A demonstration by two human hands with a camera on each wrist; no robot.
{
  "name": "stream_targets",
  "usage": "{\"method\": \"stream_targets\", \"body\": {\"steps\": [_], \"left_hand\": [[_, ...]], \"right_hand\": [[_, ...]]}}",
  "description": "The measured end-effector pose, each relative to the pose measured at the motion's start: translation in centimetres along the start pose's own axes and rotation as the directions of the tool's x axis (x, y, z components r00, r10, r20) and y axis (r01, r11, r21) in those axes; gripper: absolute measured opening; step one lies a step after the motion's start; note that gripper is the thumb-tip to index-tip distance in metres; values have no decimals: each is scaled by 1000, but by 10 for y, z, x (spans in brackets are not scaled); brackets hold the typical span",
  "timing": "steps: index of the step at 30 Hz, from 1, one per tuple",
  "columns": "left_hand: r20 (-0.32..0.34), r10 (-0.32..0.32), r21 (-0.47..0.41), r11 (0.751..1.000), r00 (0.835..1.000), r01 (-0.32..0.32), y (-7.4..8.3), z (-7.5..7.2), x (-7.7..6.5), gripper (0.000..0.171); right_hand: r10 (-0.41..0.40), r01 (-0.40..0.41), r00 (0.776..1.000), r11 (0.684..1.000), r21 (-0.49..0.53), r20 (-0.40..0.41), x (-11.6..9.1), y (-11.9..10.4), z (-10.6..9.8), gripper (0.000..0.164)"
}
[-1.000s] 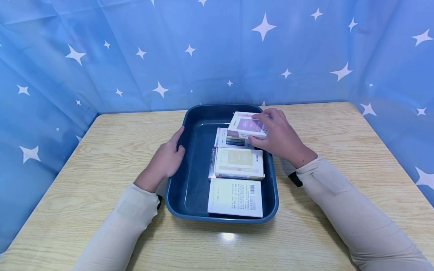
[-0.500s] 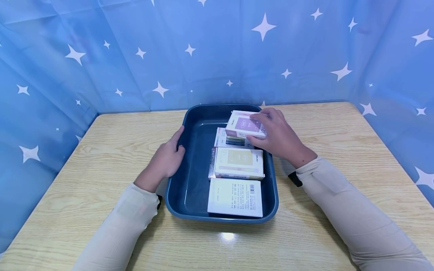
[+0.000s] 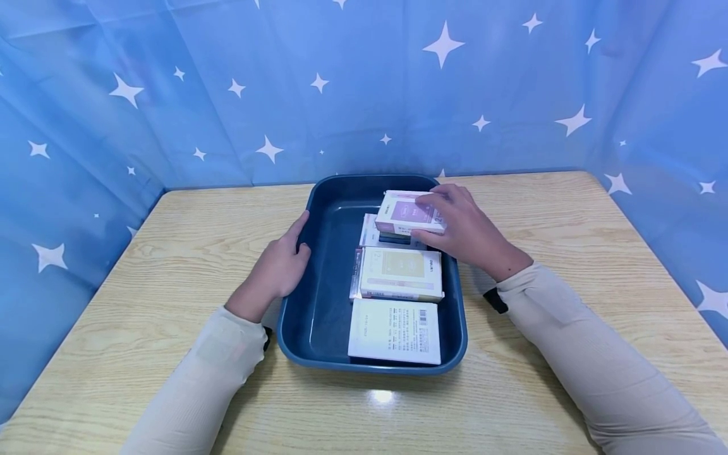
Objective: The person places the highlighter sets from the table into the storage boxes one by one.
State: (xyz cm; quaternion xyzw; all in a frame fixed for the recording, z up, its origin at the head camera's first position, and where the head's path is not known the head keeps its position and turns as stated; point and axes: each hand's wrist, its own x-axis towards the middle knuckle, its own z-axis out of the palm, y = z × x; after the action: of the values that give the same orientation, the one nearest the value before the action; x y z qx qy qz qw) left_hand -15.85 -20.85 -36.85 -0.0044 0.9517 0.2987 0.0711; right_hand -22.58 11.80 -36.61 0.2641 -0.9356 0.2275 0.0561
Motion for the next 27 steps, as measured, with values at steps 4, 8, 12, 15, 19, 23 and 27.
{"method": "stream_targets", "body": {"steps": [4,8,12,15,19,23,27], "left_hand": [[4,-3,-5,1000,1000,3,0,0,0,61],[4,-4,-8,1000,1000,4,1,-1,-1,61],[5,-5,-12,1000,1000,5,1,-1,-1,61],[3,-4,-12,1000,1000,4,1,0,-1,61],[2,-3,-9,1000,1000,3,1,0,-1,61],[1,0,-7,1000,1000,0,1,0,-1,61],[-3,1,-7,1000,1000,-1,1,0,-1,61]], "right_hand": [[1,-1,1000,1000,-9,13,0,0,0,61],[1,-1,1000,1000,-15,17,0,0,0,61],[6,-5,999,1000,-25,31,0,0,0,62],[12,-11,999,999,-35,40,0,0,0,62],[16,-15,999,999,-37,46,0,0,-1,61],[16,-14,999,999,-40,49,0,-1,-1,61],[17,-14,999,999,-47,47,1,-1,-1,61]]}}
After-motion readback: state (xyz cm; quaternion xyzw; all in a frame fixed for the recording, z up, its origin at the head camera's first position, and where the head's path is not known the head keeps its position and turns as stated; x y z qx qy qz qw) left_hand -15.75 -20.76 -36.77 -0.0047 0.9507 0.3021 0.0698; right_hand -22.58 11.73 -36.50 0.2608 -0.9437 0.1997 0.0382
